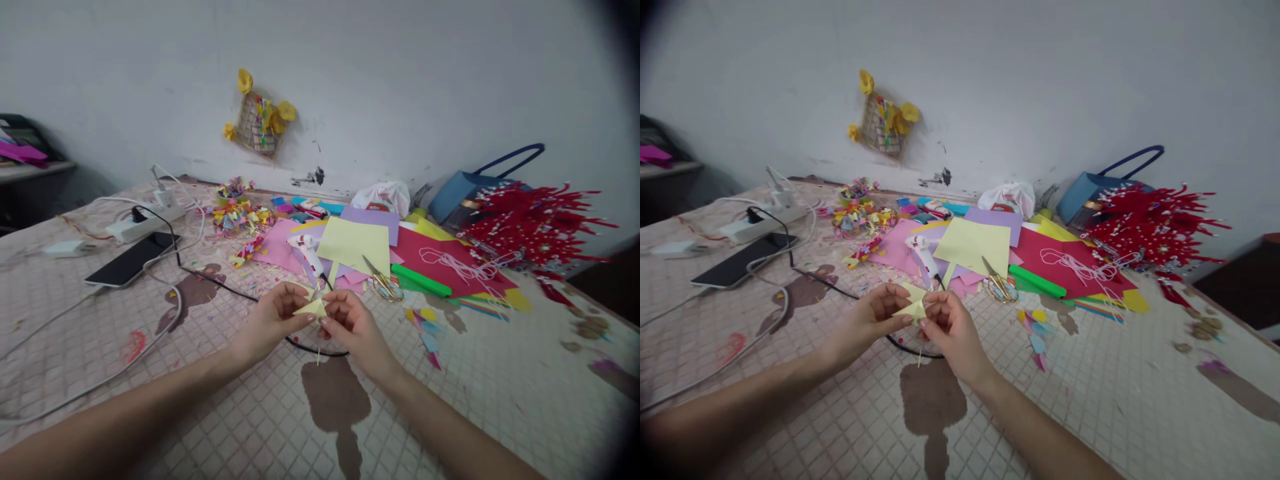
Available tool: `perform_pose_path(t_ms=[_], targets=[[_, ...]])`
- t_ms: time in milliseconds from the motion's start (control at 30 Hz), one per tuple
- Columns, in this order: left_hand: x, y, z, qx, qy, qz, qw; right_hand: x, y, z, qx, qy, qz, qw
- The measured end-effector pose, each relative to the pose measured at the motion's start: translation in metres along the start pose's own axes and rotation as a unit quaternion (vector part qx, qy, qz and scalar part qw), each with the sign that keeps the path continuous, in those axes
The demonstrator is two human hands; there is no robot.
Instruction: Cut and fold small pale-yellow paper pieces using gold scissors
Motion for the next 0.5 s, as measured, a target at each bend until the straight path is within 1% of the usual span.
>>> perform_pose_path(t_ms=[67, 233, 400, 500], targets=[[0.0005, 0.0, 0.0001, -0.012, -0.011, -0.004, 1.0, 0.001, -0.0011, 0.0003, 0.0, -0.005, -0.014, 1.0], [0.0028, -0.0014, 0.0032, -0.028, 0.0, -0.001, 1.0, -0.0003, -0.0012, 0.0017, 0.018, -0.024, -0.044, 0.999], [0.0058, -0.0035, 0.0041, -0.028, 0.057, 0.0, 0.998, -0.002, -0.0006, 0.0016, 0.011, -0.071, -0.031, 0.997], [0.0063, -0.0038, 0.0021, -0.025, 0.057, -0.009, 0.998, -0.0027, -0.0005, 0.0031, 0.013, -0.083, -0.013, 0.996]])
Point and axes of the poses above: each hand's wrist, its own y-axis towards the middle knuckle, its own x-axis out of the palm, z = x × y, the point moved 1 cm from there along y, towards the middle knuckle, and after that the axes turned 7 degrees about -y, right-handed, at the moved point
